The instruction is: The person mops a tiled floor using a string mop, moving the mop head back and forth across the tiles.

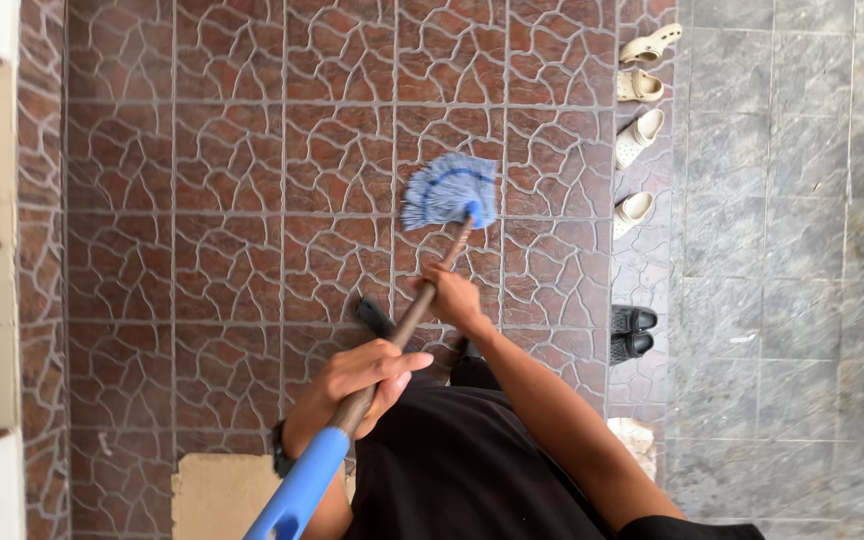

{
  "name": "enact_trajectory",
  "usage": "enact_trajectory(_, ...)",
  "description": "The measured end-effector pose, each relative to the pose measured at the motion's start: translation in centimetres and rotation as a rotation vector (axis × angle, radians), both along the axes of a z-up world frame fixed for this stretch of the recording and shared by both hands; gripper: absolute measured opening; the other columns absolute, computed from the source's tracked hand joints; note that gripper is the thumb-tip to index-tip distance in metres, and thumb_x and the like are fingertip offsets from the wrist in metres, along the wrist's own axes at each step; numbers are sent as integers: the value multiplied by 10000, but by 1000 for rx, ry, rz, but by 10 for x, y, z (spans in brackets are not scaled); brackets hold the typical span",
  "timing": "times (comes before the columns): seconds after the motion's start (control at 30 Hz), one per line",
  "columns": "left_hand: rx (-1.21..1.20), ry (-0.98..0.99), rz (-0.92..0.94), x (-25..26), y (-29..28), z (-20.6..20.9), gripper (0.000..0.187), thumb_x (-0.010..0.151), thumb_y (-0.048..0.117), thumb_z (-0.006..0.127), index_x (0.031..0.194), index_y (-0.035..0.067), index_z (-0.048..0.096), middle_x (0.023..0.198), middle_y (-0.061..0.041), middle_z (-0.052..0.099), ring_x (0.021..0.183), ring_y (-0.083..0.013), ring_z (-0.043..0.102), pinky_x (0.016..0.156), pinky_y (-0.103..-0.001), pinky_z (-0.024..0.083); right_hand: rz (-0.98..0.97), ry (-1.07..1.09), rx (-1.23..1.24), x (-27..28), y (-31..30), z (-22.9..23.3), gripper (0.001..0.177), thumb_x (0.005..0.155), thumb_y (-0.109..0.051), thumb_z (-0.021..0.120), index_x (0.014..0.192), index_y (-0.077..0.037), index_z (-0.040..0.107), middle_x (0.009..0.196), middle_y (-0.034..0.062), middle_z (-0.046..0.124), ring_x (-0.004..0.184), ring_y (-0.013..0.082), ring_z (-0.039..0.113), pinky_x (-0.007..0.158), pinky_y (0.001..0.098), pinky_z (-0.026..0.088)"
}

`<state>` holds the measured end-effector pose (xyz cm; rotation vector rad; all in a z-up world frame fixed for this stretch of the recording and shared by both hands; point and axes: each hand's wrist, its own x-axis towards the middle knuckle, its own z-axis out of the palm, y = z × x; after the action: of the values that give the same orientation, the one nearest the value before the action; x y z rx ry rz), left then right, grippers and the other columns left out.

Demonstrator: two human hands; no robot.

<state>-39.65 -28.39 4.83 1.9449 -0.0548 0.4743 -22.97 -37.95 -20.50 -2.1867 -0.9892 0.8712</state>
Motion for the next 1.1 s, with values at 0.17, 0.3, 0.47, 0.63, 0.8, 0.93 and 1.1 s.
enact_trajectory(0.17, -97, 49, -144, 27, -13, -38, 347, 934, -97, 619, 1249, 32, 689, 867, -100, 662, 790, -248, 655, 775, -353, 552, -168, -142, 43, 28, -52, -36, 245, 945, -377, 665, 888, -139, 674, 948, 64, 712, 874, 371, 709, 675, 504, 524)
enact_trajectory(0.3, -121, 46, -186, 27, -20, -61, 291, 949, -66, 641, 1213, 42, 695, 921, -104, 699, 843, -258, 676, 847, -365, 553, -293, -200, 3, 25, -89, -66, 309, 949, -417, 673, 853, -123, 657, 961, 73, 705, 888, 383, 700, 695, 498, 527)
enact_trajectory(0.47, -208, -8, -194, 9, -19, -66, 252, 959, -55, 652, 1193, 31, 689, 1076, -143, 750, 991, -295, 728, 1047, -417, 529, -366, -148, -124, -2, -107, -76, 341, 984, -436, 616, 880, -112, 642, 1029, 79, 684, 904, 413, 673, 705, 526, 500)
enact_trajectory(0.63, -282, 134, -175, -36, -5, -56, 251, 932, -72, 656, 1161, 11, 716, 973, -138, 742, 896, -271, 712, 908, -372, 565, -307, -155, -58, -44, -86, -71, 345, 977, -427, 613, 857, -105, 637, 1017, 96, 662, 911, 408, 667, 691, 516, 496)
enact_trajectory(0.8, -167, 123, -81, -91, 10, -49, 262, 918, -80, 647, 1142, 21, 739, 830, -120, 686, 853, -260, 692, 872, -360, 569, -249, -137, -15, -88, -37, -60, 375, 985, -460, 624, 861, -106, 630, 980, 90, 657, 920, 380, 676, 729, 493, 499)
enact_trajectory(0.93, -121, 89, 19, -143, 28, -33, 260, 932, -84, 627, 1145, 22, 732, 807, -114, 685, 820, -245, 703, 964, -406, 554, -140, -115, 70, -129, 9, -48, 346, 978, -444, 603, 866, -118, 635, 1039, 70, 658, 931, 377, 676, 729, 486, 506)
enact_trajectory(1.1, -131, 137, 183, -213, 47, -13, 279, 926, -79, 633, 1168, 12, 739, 794, -119, 699, 773, -246, 679, 911, -381, 559, 10, -30, -51, -190, 72, -33, 394, 1020, -494, 560, 894, -131, 647, 1075, 56, 652, 971, 371, 668, 767, 495, 502)
